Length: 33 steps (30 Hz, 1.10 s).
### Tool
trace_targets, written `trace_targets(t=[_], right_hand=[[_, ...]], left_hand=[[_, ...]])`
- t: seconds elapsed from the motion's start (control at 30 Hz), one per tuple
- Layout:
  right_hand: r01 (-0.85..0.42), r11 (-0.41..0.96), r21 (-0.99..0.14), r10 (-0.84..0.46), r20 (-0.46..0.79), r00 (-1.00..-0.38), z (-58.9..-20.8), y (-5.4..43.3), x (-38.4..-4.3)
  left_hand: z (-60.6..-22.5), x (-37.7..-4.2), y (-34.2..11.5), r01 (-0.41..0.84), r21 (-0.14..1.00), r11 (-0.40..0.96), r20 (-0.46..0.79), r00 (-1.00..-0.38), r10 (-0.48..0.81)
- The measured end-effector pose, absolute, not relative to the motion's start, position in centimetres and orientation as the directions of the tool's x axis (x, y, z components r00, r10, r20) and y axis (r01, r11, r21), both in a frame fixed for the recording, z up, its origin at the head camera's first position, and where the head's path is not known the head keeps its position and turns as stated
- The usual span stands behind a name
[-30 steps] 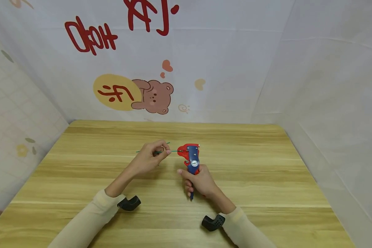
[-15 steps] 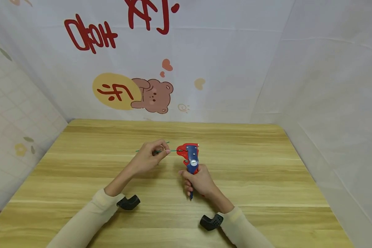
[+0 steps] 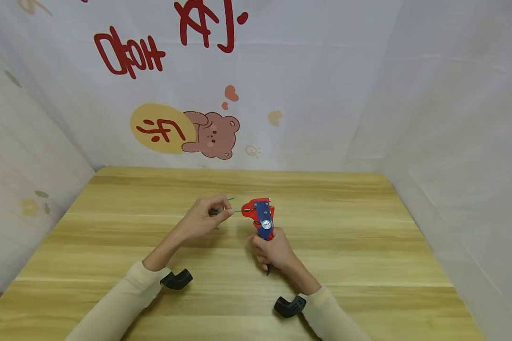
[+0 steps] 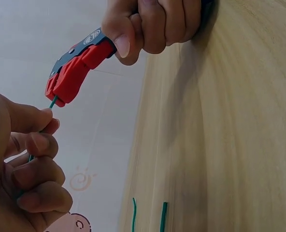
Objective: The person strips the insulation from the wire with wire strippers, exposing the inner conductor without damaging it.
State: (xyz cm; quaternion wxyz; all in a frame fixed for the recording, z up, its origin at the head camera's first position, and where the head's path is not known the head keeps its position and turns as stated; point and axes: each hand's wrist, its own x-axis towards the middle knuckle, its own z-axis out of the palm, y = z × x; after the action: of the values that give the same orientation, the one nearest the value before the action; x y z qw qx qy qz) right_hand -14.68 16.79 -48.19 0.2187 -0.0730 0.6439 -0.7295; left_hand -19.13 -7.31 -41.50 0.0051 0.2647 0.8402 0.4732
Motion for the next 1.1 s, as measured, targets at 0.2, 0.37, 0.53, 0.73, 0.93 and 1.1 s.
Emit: trace_targets(t=[0.2,0.37,0.53,0.73,0.93,1.1], right_hand=[[0.234,-0.105,-0.967,-0.452,-0.164,-0.877,-48.35,17.38,-14.58],[0.247,-0.113,-0.962,-0.459,-0.170,-0.872,-48.24,17.60,-14.59],[0.240,-0.120,-0.963,-0.466,-0.159,-0.870,-48.11,17.68,-14.65],[0.229,-0.122,-0.966,-0.477,-0.145,-0.867,-48.35,17.65,-14.82],[0.223,-0.127,-0.966,-0.493,-0.134,-0.860,-48.56,17.46,-14.96],[0.207,-0.136,-0.969,-0.506,-0.112,-0.855,-48.66,17.48,-15.05]], left_hand=[[-41.55,-19.01,-7.03,0.486,0.770,0.414,0.281,-0.840,0.464],[-41.37,-19.03,-6.97,0.506,0.753,0.421,0.299,-0.833,0.466],[-41.13,-19.19,-7.06,0.512,0.738,0.439,0.290,-0.829,0.478],[-40.99,-19.27,-7.33,0.545,0.698,0.465,0.304,-0.813,0.497],[-40.84,-19.20,-7.59,0.515,0.717,0.470,0.281,-0.830,0.482],[-41.02,-19.31,-7.65,0.497,0.729,0.471,0.272,-0.841,0.467]])
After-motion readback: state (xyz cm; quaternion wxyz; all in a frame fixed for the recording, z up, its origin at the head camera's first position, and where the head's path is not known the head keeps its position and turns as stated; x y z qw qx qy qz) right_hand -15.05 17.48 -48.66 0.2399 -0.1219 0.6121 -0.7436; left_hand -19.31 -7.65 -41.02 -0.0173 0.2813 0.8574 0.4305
